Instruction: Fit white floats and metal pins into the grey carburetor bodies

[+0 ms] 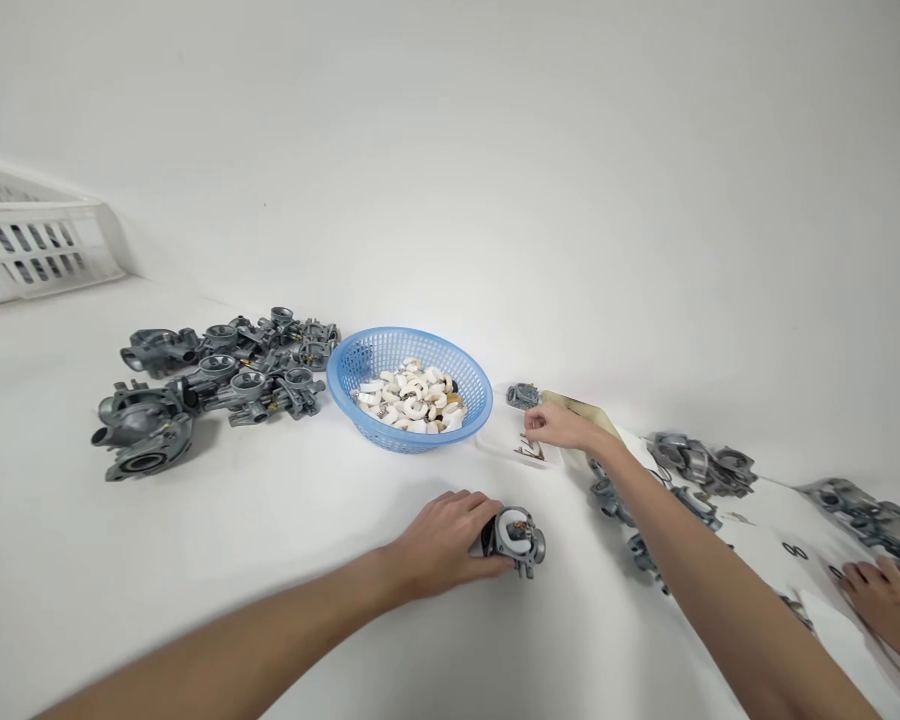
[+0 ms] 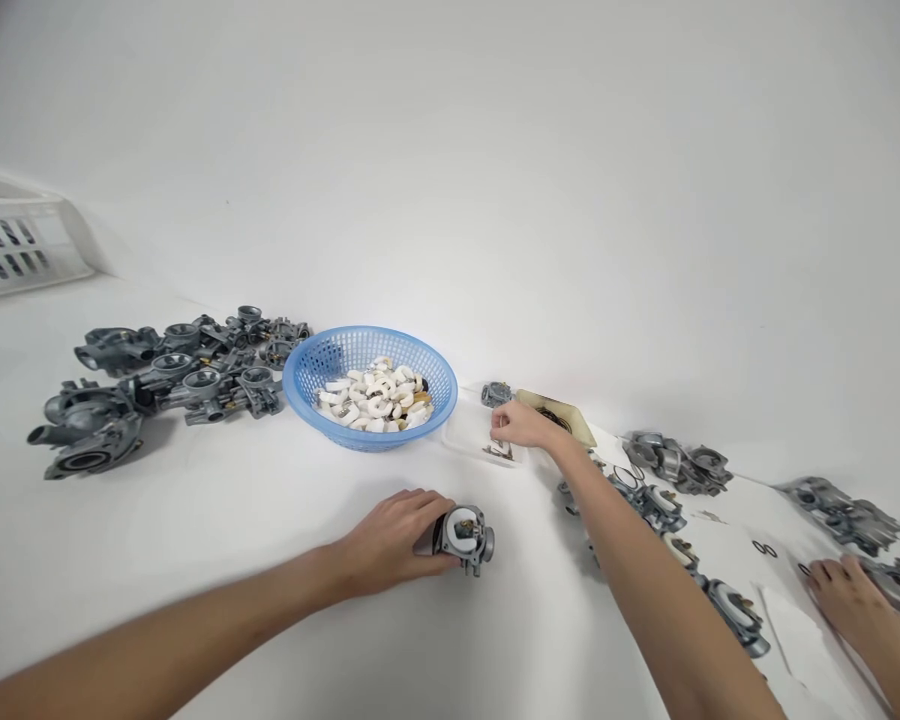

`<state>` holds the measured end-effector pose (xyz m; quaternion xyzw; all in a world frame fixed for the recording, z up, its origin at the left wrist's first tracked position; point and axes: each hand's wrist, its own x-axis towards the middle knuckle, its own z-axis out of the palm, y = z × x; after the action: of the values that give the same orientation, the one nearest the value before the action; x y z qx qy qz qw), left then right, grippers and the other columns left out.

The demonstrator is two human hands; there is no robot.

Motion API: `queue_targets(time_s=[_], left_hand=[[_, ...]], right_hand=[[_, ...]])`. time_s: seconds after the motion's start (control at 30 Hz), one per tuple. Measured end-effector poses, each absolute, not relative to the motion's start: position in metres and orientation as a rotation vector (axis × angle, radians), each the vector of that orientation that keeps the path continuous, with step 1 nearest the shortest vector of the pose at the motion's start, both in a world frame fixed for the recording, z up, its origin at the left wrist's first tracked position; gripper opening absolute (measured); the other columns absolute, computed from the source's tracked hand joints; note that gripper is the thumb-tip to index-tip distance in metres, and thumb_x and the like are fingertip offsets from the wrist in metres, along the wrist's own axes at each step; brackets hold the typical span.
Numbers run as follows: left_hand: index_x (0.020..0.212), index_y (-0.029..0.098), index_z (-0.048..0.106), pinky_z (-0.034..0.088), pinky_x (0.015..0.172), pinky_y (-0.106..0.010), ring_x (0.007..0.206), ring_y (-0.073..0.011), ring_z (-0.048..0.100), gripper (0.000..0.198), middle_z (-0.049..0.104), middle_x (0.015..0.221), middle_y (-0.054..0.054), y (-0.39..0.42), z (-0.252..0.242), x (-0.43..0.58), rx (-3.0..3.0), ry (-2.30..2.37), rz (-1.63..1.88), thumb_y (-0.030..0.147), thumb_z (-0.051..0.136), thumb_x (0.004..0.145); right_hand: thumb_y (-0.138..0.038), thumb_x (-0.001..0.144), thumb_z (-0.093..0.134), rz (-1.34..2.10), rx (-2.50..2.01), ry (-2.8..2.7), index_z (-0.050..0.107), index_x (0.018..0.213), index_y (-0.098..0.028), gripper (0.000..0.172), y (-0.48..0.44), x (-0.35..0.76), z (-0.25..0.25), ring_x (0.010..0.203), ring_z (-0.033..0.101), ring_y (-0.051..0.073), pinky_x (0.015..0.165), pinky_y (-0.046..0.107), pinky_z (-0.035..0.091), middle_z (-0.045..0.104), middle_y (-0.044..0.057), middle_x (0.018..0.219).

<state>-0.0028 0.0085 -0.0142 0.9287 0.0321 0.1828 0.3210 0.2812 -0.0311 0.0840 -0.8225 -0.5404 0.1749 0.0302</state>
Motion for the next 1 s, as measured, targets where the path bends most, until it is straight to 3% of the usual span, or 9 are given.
queue_targets(time_s=[0.13,0.3,0.47,0.6,0.8,1.0], left_hand=[[0.122,0.025,0.059,0.049,0.091,-0.039,0.103,-0.0272,0.066,0.042,0.070,0.115,-0.005,0.008,-0.014,-0.003,2.432,0.086,0.478,0.048,0.070,0.088],[0.122,0.025,0.059,0.049,0.092,-0.040,0.103,-0.0268,0.066,0.042,0.070,0.115,-0.005,0.007,-0.009,-0.004,2.426,0.103,0.468,0.044,0.071,0.086],[0.127,0.026,0.057,0.052,0.091,-0.037,0.101,-0.0239,0.067,0.051,0.068,0.118,-0.004,0.004,0.002,-0.005,2.335,0.195,0.439,0.042,0.074,0.081],[0.134,0.029,0.052,0.052,0.094,-0.036,0.109,-0.0233,0.064,0.054,0.065,0.125,-0.004,0.001,0.007,-0.004,2.275,0.265,0.434,0.040,0.071,0.085],[0.121,0.027,0.060,0.053,0.094,-0.035,0.108,-0.0223,0.064,0.034,0.066,0.120,-0.005,-0.008,0.006,0.004,2.236,0.229,0.533,0.038,0.068,0.090],[0.121,0.025,0.063,0.055,0.094,-0.035,0.108,-0.0221,0.065,0.032,0.067,0.120,-0.006,-0.011,0.004,0.008,2.261,0.221,0.618,0.035,0.068,0.091]], right_hand=[[-0.033,0.091,0.066,0.705,-2.186,-1.498,0.064,0.089,-0.017,0.016,-0.071,0.257,0.085,0.067,0.057,0.013,0.062,0.026,0.047,0.061,-0.002,0.076],[-0.038,0.082,0.061,0.859,-1.820,-1.160,0.054,0.081,-0.022,0.018,-0.124,0.207,0.052,0.048,0.037,0.010,0.049,0.025,0.030,0.045,-0.007,0.055],[-0.036,0.081,0.059,0.977,-1.561,-0.887,0.051,0.080,-0.024,0.015,-0.139,0.180,0.025,0.048,0.024,0.010,0.047,0.024,0.023,0.035,-0.010,0.051],[-0.032,0.080,0.067,1.051,-1.448,-0.782,0.057,0.078,-0.022,0.014,-0.139,0.179,0.022,0.050,0.026,0.009,0.049,0.023,0.024,0.034,-0.009,0.052],[-0.032,0.075,0.075,1.143,-1.372,-0.687,0.061,0.076,-0.021,0.018,-0.143,0.183,0.020,0.050,0.030,0.007,0.048,0.023,0.024,0.040,-0.008,0.057],[-0.033,0.075,0.074,1.192,-1.317,-0.649,0.060,0.074,-0.021,0.019,-0.142,0.183,0.020,0.051,0.034,0.008,0.047,0.023,0.026,0.044,-0.006,0.060]])
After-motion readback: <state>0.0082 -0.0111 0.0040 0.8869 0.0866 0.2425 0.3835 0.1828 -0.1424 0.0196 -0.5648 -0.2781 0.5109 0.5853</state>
